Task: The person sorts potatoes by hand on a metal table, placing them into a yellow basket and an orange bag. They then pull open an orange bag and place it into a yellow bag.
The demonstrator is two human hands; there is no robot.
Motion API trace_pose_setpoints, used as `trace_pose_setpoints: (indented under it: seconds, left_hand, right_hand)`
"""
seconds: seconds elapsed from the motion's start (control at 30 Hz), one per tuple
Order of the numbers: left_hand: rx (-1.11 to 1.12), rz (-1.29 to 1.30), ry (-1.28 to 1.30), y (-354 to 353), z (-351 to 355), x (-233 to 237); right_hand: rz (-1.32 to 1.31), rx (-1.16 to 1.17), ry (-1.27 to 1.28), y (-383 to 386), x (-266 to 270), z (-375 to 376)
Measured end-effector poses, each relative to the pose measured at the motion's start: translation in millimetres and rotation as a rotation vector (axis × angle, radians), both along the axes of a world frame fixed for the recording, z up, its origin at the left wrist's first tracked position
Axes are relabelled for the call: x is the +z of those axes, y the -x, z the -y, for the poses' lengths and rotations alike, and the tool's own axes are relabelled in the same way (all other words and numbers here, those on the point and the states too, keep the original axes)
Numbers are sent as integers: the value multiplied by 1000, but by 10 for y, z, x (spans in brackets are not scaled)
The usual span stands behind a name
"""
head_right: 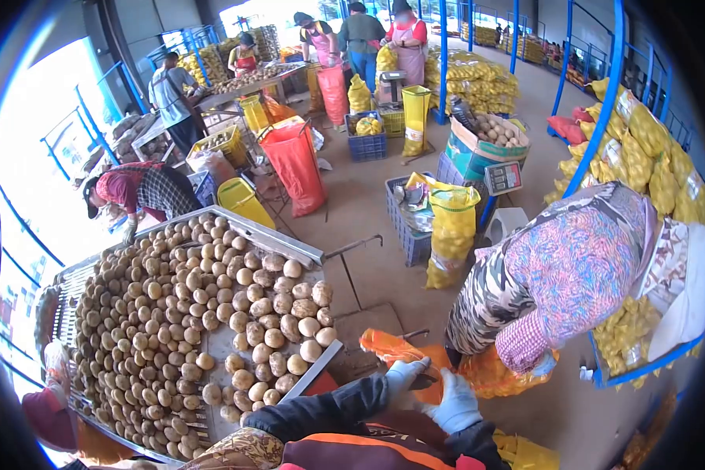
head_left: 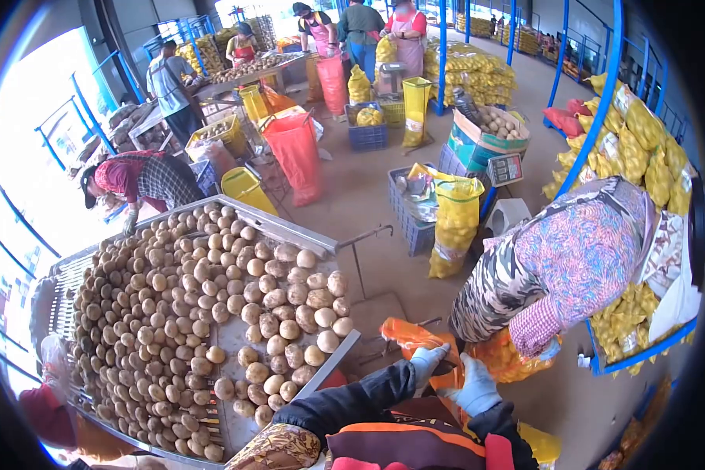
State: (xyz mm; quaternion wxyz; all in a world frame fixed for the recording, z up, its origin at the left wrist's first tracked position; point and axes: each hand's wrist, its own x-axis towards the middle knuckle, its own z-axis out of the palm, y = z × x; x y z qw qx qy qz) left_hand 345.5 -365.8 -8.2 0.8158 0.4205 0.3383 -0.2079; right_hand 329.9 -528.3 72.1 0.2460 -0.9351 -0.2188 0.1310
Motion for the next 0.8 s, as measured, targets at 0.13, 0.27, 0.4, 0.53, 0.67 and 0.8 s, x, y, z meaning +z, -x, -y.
trace_pose_setpoints:
  seconds: [0.13, 0.27, 0.4, 0.53, 0.67, 0.8]
  left_hand:
    - [-116, 115, 138, -191, 117, 158]
    - [-132, 43, 113, -462, 281, 289]
    - [-179, 162, 175, -699, 538, 286]
    - [-181, 102, -11, -934, 727, 391]
    - [-175, 164, -355, -1167, 1012, 61]
    - [12, 100, -169, -1230, 1117, 84]
  right_hand:
    - [-11, -22, 19, -364, -585, 245]
    - [367, 30, -67, -755, -255, 362]
    - [298, 85, -97, -1108, -492, 707]
    - [148, 44, -41, -1230, -299, 950]
    - [-203, -164, -68, -1359, -205, 1079]
    - [-342, -135, -393, -1349, -711, 1287]
